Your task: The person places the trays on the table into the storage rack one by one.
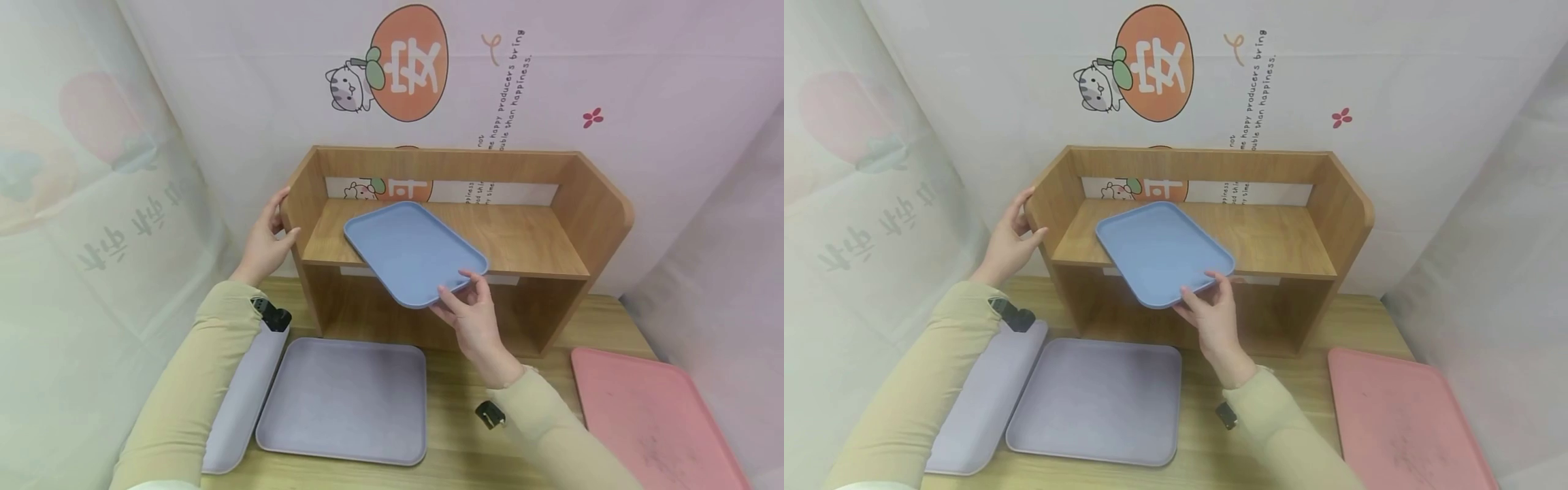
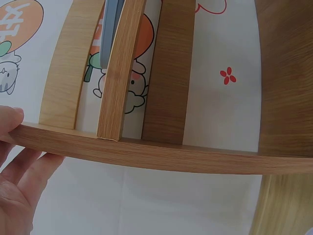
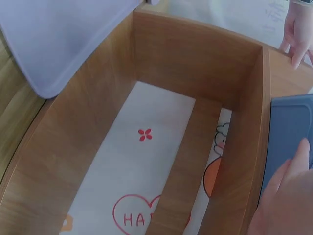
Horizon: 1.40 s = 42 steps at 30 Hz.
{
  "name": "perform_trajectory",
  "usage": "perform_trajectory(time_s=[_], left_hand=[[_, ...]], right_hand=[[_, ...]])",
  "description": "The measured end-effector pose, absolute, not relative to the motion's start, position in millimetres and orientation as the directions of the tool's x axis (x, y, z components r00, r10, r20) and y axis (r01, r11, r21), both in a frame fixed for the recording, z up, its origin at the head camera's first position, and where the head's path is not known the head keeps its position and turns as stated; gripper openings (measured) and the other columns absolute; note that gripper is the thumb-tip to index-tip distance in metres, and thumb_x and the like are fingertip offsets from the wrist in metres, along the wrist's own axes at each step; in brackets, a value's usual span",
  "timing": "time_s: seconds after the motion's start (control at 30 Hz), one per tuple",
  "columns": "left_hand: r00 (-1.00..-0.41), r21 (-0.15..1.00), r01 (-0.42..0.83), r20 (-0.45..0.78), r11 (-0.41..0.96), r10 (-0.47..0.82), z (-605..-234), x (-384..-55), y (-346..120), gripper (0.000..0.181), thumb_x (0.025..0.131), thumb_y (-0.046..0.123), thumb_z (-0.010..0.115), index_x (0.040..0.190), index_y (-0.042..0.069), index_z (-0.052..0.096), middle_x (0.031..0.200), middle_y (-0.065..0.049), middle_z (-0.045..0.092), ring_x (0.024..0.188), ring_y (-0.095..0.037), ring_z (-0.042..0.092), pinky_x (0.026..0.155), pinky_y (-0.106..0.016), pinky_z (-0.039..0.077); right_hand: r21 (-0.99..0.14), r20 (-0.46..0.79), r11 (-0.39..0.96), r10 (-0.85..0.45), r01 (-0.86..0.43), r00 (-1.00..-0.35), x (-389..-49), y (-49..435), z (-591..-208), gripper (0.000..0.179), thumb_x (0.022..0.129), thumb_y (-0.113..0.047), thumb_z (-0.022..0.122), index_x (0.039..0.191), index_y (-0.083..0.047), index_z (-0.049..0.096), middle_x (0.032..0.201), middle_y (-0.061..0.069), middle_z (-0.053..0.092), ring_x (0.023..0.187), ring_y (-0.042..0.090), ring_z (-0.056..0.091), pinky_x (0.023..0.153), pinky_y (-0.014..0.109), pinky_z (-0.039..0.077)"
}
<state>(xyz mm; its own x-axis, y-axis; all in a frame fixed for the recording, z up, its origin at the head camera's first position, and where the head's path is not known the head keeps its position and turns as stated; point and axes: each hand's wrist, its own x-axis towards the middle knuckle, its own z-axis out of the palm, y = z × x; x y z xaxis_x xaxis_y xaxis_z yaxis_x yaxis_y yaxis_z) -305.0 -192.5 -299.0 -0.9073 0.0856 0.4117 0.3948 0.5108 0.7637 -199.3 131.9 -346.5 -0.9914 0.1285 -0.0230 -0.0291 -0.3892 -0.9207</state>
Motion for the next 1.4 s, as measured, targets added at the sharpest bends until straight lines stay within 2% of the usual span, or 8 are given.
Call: perform_trajectory(time_s=[0.17,0.27,0.33,0.63,0.77,0.87,1.2,1.4], left_hand=[[-0.909,0.768,0.391,0.408,0.508,0.084,-297.8,-305.1,-192.1,0.075,0.091,0.003,0.058,0.149,0.036,0.023,0.138,-0.025,0.047,0.123,-0.040,0.050,0.099,-0.056,0.042],[-0.905,0.765,0.400,0.418,0.504,0.083,-297.2,-305.6,-192.8,0.075,0.091,0.002,0.058,0.149,0.035,0.023,0.137,-0.026,0.047,0.123,-0.041,0.050,0.099,-0.056,0.042],[-0.903,0.763,0.402,0.421,0.506,0.083,-297.0,-305.6,-192.6,0.075,0.091,0.002,0.058,0.149,0.035,0.023,0.137,-0.026,0.047,0.123,-0.041,0.050,0.099,-0.056,0.043],[-0.916,0.773,0.375,0.394,0.511,0.076,-301.0,-307.3,-193.9,0.075,0.092,0.004,0.058,0.149,0.038,0.022,0.138,-0.025,0.047,0.124,-0.040,0.049,0.098,-0.056,0.043],[-0.914,0.772,0.379,0.398,0.510,0.077,-301.1,-308.2,-194.1,0.075,0.092,0.005,0.058,0.148,0.038,0.022,0.139,-0.024,0.046,0.124,-0.041,0.049,0.098,-0.056,0.043],[-0.913,0.769,0.382,0.401,0.513,0.078,-300.4,-307.1,-193.5,0.075,0.092,0.004,0.058,0.148,0.038,0.022,0.139,-0.024,0.046,0.124,-0.041,0.049,0.098,-0.056,0.043],[-0.919,0.777,0.371,0.385,0.509,0.082,-299.3,-306.6,-191.5,0.074,0.092,0.006,0.058,0.148,0.039,0.022,0.145,-0.021,0.040,0.126,-0.040,0.047,0.097,-0.056,0.044],[-0.909,0.771,0.394,0.407,0.501,0.088,-300.0,-306.5,-193.1,0.074,0.092,0.004,0.057,0.149,0.036,0.022,0.143,-0.023,0.041,0.124,-0.041,0.048,0.098,-0.057,0.043]], right_hand=[[-0.914,-0.043,-0.406,0.113,-0.006,-0.993,-200.8,149.7,-341.5,0.069,0.094,0.003,0.049,0.147,-0.022,0.012,0.107,0.003,0.045,0.090,0.007,0.059,0.087,0.030,0.054],[-0.904,-0.062,-0.428,0.082,0.021,-0.995,-203.2,164.1,-336.1,0.071,0.098,-0.002,0.044,0.150,-0.025,0.003,0.115,0.006,0.043,0.093,0.007,0.060,0.096,0.033,0.049],[-0.895,-0.084,-0.443,0.054,0.052,-0.995,-205.2,172.4,-333.1,0.068,0.099,-0.007,0.041,0.151,-0.025,0.001,0.119,0.005,0.042,0.094,0.007,0.061,0.097,0.032,0.048],[-0.903,-0.099,-0.415,-0.050,0.111,-0.994,-213.0,187.8,-333.2,0.057,0.101,-0.009,0.036,0.151,-0.011,0.009,0.120,0.002,0.042,0.092,0.005,0.062,0.087,0.024,0.053],[-0.897,-0.099,-0.425,-0.076,0.123,-0.992,-213.1,184.8,-333.4,0.043,0.100,-0.004,0.039,0.139,-0.015,0.025,0.117,0.003,0.044,0.092,0.007,0.062,0.084,0.024,0.054],[-0.899,-0.102,-0.416,-0.102,0.136,-0.990,-213.4,180.5,-334.3,0.035,0.099,-0.002,0.040,0.129,-0.018,0.031,0.117,0.004,0.044,0.093,0.008,0.062,0.087,0.024,0.053],[-0.934,-0.039,-0.342,-0.184,0.101,-0.982,-215.8,151.4,-335.9,0.054,0.093,-0.001,0.053,0.138,-0.005,0.023,0.121,0.015,0.043,0.096,0.013,0.062,0.090,0.027,0.052],[-0.932,-0.086,-0.328,-0.211,0.153,-0.974,-222.8,127.7,-332.8,0.057,0.096,0.004,0.043,0.145,-0.002,0.014,0.124,0.021,0.041,0.091,0.014,0.062,0.090,0.026,0.052]])
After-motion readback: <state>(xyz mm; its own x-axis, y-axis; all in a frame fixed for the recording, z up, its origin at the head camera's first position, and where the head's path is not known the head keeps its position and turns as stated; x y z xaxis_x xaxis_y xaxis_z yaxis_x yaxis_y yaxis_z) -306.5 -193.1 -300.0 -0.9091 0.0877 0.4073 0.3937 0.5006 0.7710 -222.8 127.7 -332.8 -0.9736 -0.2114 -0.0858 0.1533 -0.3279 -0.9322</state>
